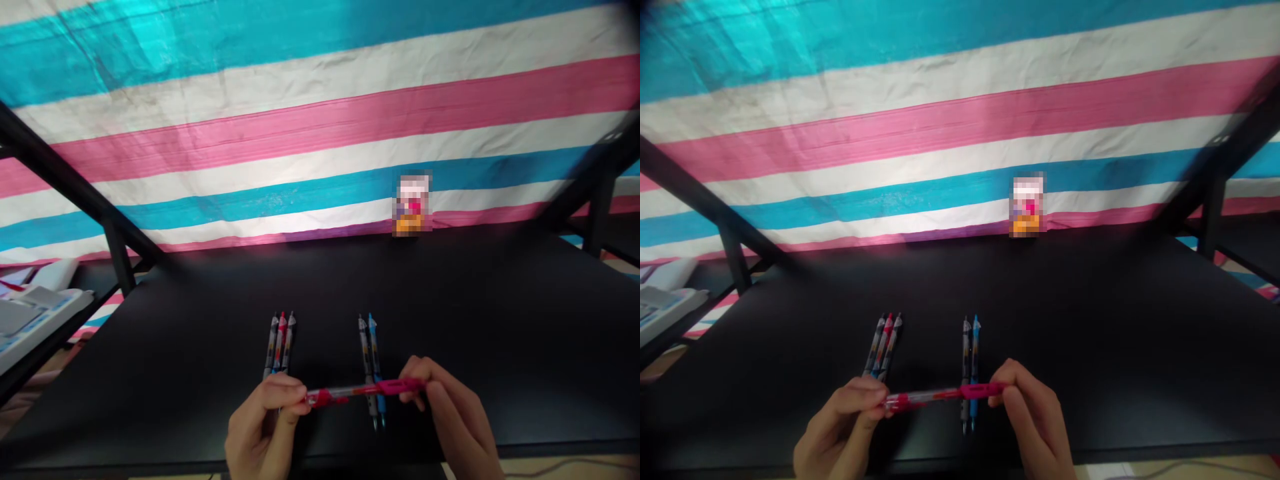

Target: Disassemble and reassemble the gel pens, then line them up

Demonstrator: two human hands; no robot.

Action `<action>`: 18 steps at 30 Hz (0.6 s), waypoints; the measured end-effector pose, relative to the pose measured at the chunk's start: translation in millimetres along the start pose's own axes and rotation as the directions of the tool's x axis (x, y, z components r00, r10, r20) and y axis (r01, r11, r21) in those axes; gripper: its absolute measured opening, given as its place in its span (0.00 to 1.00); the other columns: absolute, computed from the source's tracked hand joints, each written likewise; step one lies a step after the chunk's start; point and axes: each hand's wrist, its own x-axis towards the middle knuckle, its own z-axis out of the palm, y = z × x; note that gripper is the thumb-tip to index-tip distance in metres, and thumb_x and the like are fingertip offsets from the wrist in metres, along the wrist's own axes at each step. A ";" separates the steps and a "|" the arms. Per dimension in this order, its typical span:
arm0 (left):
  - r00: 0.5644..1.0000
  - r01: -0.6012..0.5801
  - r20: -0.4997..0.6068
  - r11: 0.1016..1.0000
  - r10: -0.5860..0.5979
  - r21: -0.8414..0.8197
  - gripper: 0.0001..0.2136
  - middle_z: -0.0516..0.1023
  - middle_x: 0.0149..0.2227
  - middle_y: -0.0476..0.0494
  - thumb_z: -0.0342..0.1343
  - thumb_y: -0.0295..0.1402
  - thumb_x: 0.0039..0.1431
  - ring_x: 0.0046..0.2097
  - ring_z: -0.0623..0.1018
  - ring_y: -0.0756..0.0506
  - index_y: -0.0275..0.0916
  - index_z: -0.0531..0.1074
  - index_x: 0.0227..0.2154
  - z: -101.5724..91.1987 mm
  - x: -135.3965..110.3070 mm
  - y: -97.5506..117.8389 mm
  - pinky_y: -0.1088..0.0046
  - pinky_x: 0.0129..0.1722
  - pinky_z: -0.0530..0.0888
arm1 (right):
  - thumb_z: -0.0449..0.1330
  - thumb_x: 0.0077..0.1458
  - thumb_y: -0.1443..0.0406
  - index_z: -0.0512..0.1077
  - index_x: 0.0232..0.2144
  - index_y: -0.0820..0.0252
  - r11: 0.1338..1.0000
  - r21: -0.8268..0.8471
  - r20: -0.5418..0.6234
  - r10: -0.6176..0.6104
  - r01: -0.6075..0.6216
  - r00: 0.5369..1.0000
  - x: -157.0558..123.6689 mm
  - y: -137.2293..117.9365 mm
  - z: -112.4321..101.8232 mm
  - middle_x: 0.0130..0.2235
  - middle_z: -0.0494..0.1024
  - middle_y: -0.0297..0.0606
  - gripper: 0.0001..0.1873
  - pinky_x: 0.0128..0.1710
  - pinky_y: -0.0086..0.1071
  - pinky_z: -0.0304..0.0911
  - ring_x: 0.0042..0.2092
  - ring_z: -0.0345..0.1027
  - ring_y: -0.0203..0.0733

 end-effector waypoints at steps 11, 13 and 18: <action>1.000 0.000 -0.004 1.000 0.000 0.023 0.05 0.80 0.27 0.47 0.63 0.24 0.63 0.28 0.80 0.49 0.40 0.80 0.33 -0.8 -2.0 -3.2 0.79 0.28 0.78 | 0.55 0.72 0.53 0.71 0.27 0.56 0.996 -0.078 -0.077 0.027 -0.033 0.997 -0.5 0.2 0.4 0.29 0.68 0.33 0.22 0.31 0.31 0.56 0.30 0.60 0.40; 1.000 -0.010 -0.008 1.000 0.011 0.024 0.05 0.81 0.28 0.48 0.64 0.24 0.63 0.28 0.80 0.49 0.40 0.80 0.34 -1.0 -2.0 -3.1 0.80 0.28 0.77 | 0.54 0.73 0.55 0.67 0.24 0.56 0.997 -0.076 -0.058 0.025 -0.029 0.998 0.3 0.4 0.5 0.27 0.66 0.33 0.24 0.31 0.31 0.55 0.30 0.59 0.39; 1.000 -0.028 -0.004 1.000 0.028 0.004 0.06 0.80 0.28 0.49 0.62 0.23 0.64 0.29 0.80 0.50 0.40 0.80 0.35 -1.9 -2.2 -2.9 0.81 0.29 0.77 | 0.60 0.69 0.55 0.75 0.32 0.55 0.997 -0.064 -0.092 0.025 -0.031 0.995 -0.5 -0.2 0.4 0.31 0.70 0.33 0.14 0.32 0.30 0.58 0.31 0.62 0.39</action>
